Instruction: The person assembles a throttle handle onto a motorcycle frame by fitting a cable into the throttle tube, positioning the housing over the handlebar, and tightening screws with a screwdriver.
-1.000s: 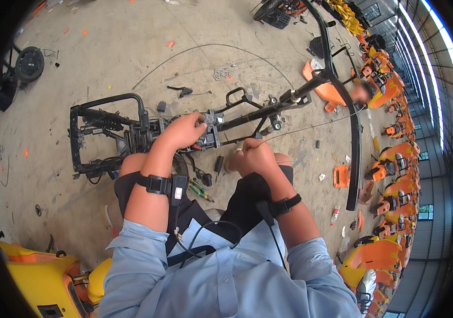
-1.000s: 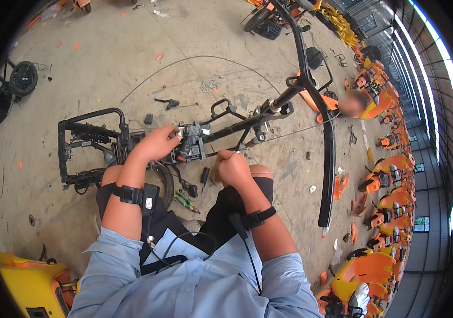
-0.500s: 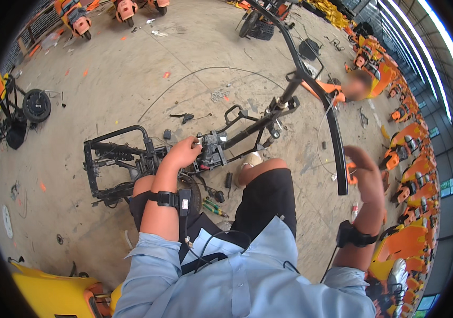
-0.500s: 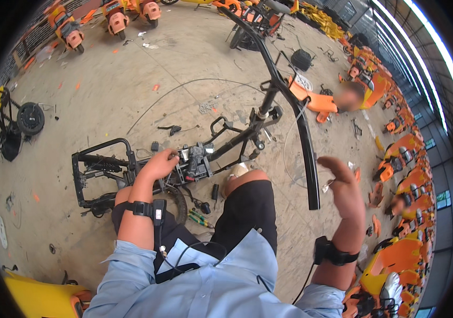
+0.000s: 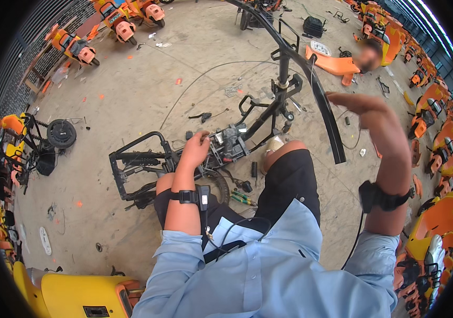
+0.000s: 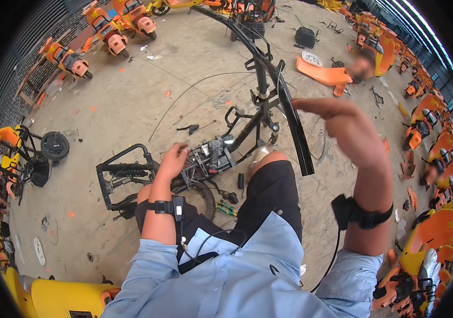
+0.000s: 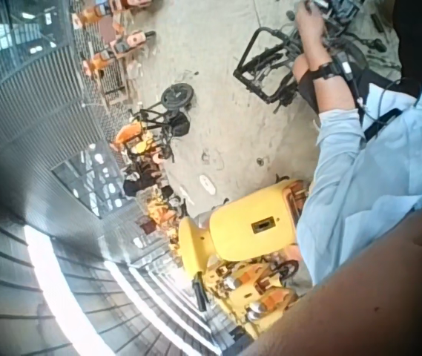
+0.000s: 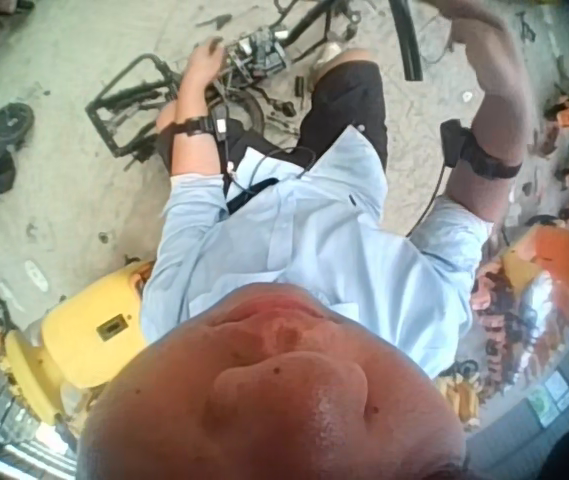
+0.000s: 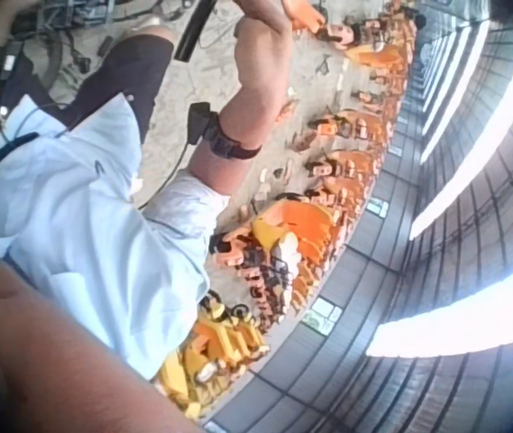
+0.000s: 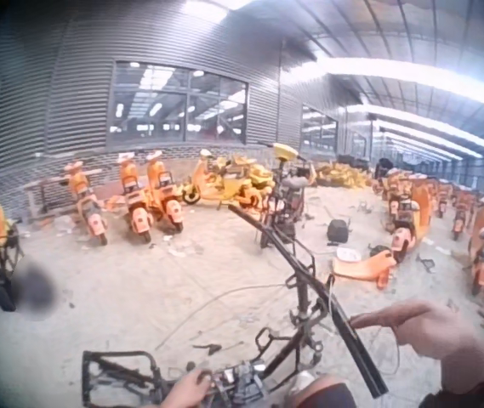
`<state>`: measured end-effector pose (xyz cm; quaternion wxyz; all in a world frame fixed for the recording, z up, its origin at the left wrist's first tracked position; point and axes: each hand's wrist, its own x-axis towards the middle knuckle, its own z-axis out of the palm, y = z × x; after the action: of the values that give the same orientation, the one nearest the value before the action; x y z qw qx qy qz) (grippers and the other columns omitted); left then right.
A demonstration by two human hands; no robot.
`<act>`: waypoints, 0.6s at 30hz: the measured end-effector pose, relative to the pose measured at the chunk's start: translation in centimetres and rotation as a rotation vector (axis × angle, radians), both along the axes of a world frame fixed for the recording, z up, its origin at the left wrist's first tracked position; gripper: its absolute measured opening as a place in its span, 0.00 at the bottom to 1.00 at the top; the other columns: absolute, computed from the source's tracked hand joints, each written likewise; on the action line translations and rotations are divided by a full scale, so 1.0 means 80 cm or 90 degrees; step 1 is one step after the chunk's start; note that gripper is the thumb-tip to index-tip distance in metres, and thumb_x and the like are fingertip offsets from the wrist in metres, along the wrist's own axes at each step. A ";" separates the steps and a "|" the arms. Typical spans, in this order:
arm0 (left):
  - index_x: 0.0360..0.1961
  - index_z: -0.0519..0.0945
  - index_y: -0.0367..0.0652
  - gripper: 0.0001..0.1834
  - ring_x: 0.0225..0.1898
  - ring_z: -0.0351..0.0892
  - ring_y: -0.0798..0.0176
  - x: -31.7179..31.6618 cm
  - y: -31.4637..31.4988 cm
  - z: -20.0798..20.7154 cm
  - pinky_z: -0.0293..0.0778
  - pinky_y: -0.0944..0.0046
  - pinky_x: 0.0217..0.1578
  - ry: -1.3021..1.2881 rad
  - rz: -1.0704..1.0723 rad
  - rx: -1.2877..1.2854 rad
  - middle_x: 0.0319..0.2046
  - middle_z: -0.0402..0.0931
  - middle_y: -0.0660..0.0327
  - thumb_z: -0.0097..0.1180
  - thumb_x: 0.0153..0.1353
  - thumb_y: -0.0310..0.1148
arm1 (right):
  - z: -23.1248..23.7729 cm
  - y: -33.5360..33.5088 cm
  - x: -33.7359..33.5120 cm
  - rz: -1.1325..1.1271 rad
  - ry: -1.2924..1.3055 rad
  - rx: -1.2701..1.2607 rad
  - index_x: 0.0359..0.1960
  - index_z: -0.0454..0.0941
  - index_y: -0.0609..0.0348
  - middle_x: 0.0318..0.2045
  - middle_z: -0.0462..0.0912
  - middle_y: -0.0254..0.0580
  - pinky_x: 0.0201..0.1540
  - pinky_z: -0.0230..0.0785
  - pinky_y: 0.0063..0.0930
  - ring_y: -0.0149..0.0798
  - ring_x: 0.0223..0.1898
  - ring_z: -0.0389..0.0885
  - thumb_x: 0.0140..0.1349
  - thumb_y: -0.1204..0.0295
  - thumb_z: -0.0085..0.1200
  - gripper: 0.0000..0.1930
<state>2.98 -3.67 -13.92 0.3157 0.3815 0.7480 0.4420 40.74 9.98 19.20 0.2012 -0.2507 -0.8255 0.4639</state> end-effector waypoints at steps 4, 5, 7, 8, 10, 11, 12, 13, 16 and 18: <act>0.59 0.75 0.35 0.19 0.45 0.84 0.59 0.020 0.007 0.016 0.78 0.60 0.46 0.040 -0.025 0.034 0.46 0.83 0.50 0.51 0.72 0.33 | -0.012 0.084 0.068 -0.394 -0.322 0.430 0.53 0.82 0.64 0.48 0.84 0.60 0.61 0.67 0.37 0.52 0.52 0.83 0.55 0.82 0.38 0.25; 0.59 0.75 0.34 0.19 0.45 0.84 0.59 0.010 -0.003 0.016 0.78 0.60 0.46 0.038 -0.010 0.030 0.46 0.83 0.50 0.51 0.72 0.33 | -0.011 0.075 0.052 -0.471 -0.480 0.468 0.53 0.81 0.64 0.50 0.84 0.58 0.61 0.68 0.37 0.52 0.54 0.82 0.56 0.83 0.37 0.25; 0.59 0.75 0.34 0.19 0.45 0.84 0.59 0.001 -0.014 0.006 0.78 0.60 0.46 0.011 0.010 0.039 0.45 0.84 0.50 0.51 0.71 0.32 | -0.008 0.061 0.044 -0.520 -0.504 0.534 0.54 0.80 0.63 0.49 0.84 0.57 0.58 0.70 0.37 0.51 0.53 0.82 0.59 0.82 0.39 0.23; 0.59 0.75 0.34 0.19 0.45 0.84 0.56 0.003 -0.012 0.004 0.78 0.59 0.47 0.028 0.003 0.039 0.45 0.83 0.49 0.51 0.71 0.33 | -0.016 0.062 0.054 -0.492 -0.363 0.559 0.54 0.79 0.63 0.46 0.84 0.58 0.56 0.71 0.39 0.52 0.50 0.83 0.61 0.80 0.41 0.21; 0.59 0.76 0.34 0.20 0.46 0.84 0.52 0.007 0.001 0.005 0.78 0.56 0.47 0.066 -0.013 0.044 0.45 0.83 0.47 0.52 0.70 0.35 | -0.032 0.057 0.054 -0.376 -0.069 0.442 0.56 0.78 0.63 0.41 0.86 0.51 0.50 0.73 0.37 0.43 0.42 0.84 0.67 0.73 0.47 0.17; 0.58 0.76 0.34 0.20 0.46 0.84 0.52 0.009 0.000 0.006 0.78 0.56 0.48 0.081 -0.029 0.053 0.45 0.83 0.47 0.53 0.70 0.35 | -0.028 0.029 0.025 -0.318 -0.004 0.195 0.57 0.77 0.64 0.41 0.85 0.45 0.49 0.73 0.33 0.36 0.40 0.82 0.71 0.66 0.50 0.18; 0.59 0.76 0.35 0.21 0.48 0.84 0.52 0.009 -0.009 0.014 0.78 0.55 0.48 0.065 -0.021 0.047 0.46 0.83 0.46 0.53 0.70 0.36 | -0.027 0.000 -0.006 -0.265 -0.002 0.067 0.62 0.72 0.64 0.43 0.84 0.44 0.49 0.72 0.29 0.35 0.39 0.80 0.73 0.61 0.51 0.23; 0.59 0.76 0.36 0.21 0.48 0.83 0.51 0.013 -0.014 0.028 0.77 0.55 0.48 0.089 -0.029 0.018 0.46 0.83 0.47 0.53 0.70 0.37 | -0.019 -0.027 -0.031 -0.228 -0.084 0.013 0.66 0.68 0.64 0.45 0.84 0.47 0.49 0.72 0.32 0.36 0.40 0.80 0.72 0.56 0.53 0.29; 0.60 0.76 0.38 0.22 0.51 0.82 0.49 0.026 -0.002 0.038 0.77 0.53 0.49 0.063 -0.056 -0.037 0.49 0.82 0.47 0.53 0.70 0.38 | -0.071 -0.023 -0.065 -0.223 -0.156 0.389 0.72 0.54 0.64 0.54 0.77 0.71 0.59 0.69 0.49 0.61 0.55 0.79 0.68 0.69 0.48 0.32; 0.59 0.77 0.38 0.22 0.52 0.82 0.46 0.022 -0.011 0.028 0.77 0.53 0.51 0.107 -0.039 -0.018 0.50 0.82 0.45 0.54 0.69 0.39 | -0.062 -0.018 -0.079 -0.198 -0.214 0.220 0.73 0.49 0.65 0.58 0.72 0.77 0.62 0.66 0.52 0.69 0.58 0.74 0.63 0.77 0.42 0.35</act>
<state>4.74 -4.59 -11.69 0.2705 0.4354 0.7660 0.3879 34.39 8.57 14.27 0.1702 -0.4094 -0.8658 0.2319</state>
